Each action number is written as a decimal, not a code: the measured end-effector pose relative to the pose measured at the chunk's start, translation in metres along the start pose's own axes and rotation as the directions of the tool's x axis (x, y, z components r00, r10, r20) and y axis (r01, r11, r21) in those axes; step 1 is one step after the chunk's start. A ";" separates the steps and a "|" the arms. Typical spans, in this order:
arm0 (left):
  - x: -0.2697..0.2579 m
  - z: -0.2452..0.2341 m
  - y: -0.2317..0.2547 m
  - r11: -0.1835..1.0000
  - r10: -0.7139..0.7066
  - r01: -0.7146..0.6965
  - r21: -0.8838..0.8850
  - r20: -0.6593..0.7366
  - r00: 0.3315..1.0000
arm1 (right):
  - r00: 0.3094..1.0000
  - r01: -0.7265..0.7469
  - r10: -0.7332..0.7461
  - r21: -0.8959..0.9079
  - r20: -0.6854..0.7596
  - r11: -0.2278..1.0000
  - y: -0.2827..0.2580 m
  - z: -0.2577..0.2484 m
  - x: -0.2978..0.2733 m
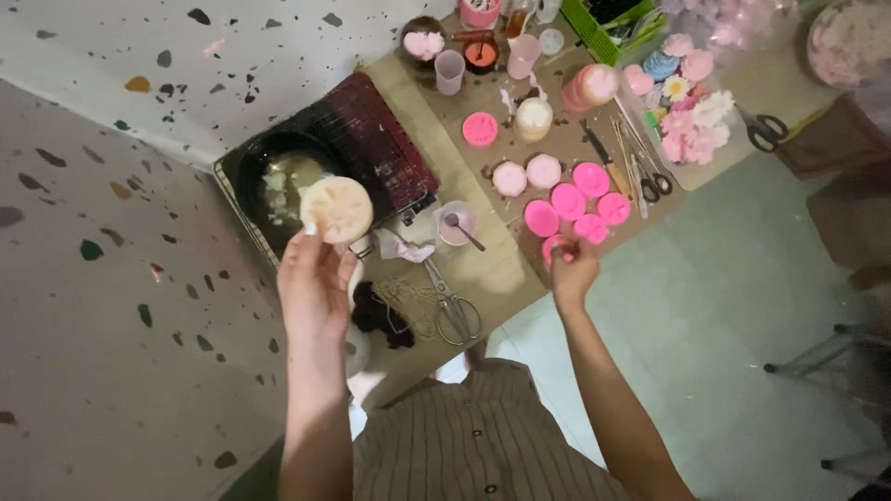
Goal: Preparing wicks and assembling decorative wax parts for candle production.
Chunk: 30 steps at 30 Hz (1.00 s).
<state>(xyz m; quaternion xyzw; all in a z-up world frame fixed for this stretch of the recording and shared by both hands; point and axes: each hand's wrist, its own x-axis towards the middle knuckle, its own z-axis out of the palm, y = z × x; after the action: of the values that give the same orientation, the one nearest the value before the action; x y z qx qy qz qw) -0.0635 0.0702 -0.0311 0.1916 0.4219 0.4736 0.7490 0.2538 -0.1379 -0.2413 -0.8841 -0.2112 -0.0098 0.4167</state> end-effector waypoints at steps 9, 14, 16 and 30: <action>0.004 0.000 -0.020 0.998 -0.036 0.029 0.054 0.133 0.990 | 0.918 -0.227 0.240 -0.078 0.315 0.971 0.107 0.106 -0.097; -0.009 0.009 -0.016 0.994 -0.095 0.089 0.062 0.104 0.990 | 0.913 -0.368 0.396 -0.220 0.100 0.903 0.086 0.137 -0.101; -0.011 0.009 -0.021 0.994 -0.086 0.078 0.077 0.114 0.990 | 0.883 -0.446 0.470 -0.288 0.017 0.848 0.074 0.142 -0.098; -0.037 0.030 -0.028 0.980 -0.174 0.135 0.144 0.304 0.937 | 0.948 -0.298 0.285 -0.088 -0.139 0.950 0.160 0.140 -0.071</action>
<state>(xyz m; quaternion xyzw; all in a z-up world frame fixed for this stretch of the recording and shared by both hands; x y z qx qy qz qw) -0.0305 0.0281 -0.0167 0.2760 0.3386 0.3500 0.8286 0.2280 -0.1500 -0.4635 -0.9245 -0.0508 -0.0145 0.3776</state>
